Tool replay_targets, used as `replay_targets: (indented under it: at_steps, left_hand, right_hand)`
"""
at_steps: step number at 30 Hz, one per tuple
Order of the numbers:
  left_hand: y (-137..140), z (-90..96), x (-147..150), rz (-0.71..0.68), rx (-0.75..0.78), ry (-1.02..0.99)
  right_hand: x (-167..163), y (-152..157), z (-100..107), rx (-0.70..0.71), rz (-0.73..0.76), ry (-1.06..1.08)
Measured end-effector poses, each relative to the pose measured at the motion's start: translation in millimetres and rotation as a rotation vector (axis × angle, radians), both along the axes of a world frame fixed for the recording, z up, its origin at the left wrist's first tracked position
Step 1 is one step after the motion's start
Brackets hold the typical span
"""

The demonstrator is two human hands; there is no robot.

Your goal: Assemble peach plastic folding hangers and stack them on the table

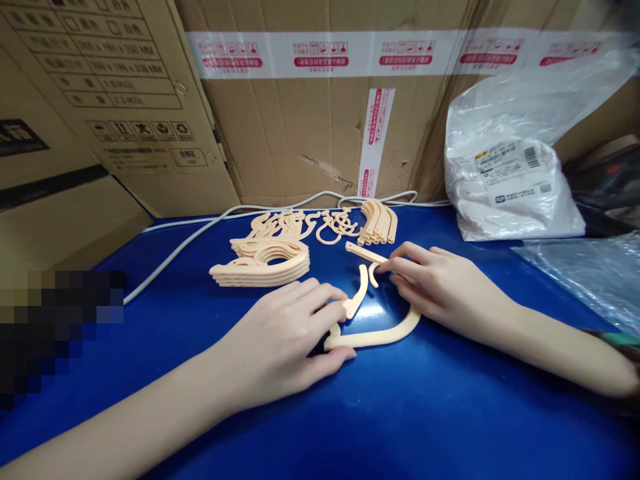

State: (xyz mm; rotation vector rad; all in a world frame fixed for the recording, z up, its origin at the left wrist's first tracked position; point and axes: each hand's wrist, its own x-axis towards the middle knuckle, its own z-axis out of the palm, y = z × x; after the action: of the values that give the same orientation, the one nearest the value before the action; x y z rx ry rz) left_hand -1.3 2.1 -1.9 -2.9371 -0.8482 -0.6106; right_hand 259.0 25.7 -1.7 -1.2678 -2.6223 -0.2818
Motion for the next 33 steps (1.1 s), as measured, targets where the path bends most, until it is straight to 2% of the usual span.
replay_targets:
  at_steps: [10, 26, 33]
  left_hand:
    - [-1.3, 1.0, 1.9, -0.018, -0.014, -0.004]
    - [-1.5, 0.3, 4.1, -0.059, -0.085, 0.001]
    - [-3.0, 1.3, 5.9, -0.090, -0.085, -0.001]
  right_hand:
    - [-0.6, 0.9, 0.4, 0.009, -0.003, 0.027]
    - [0.3, 1.9, -1.2, 0.109, -0.009, -0.001]
    - [-0.1, 1.4, -1.7, 0.089, -0.009, 0.005]
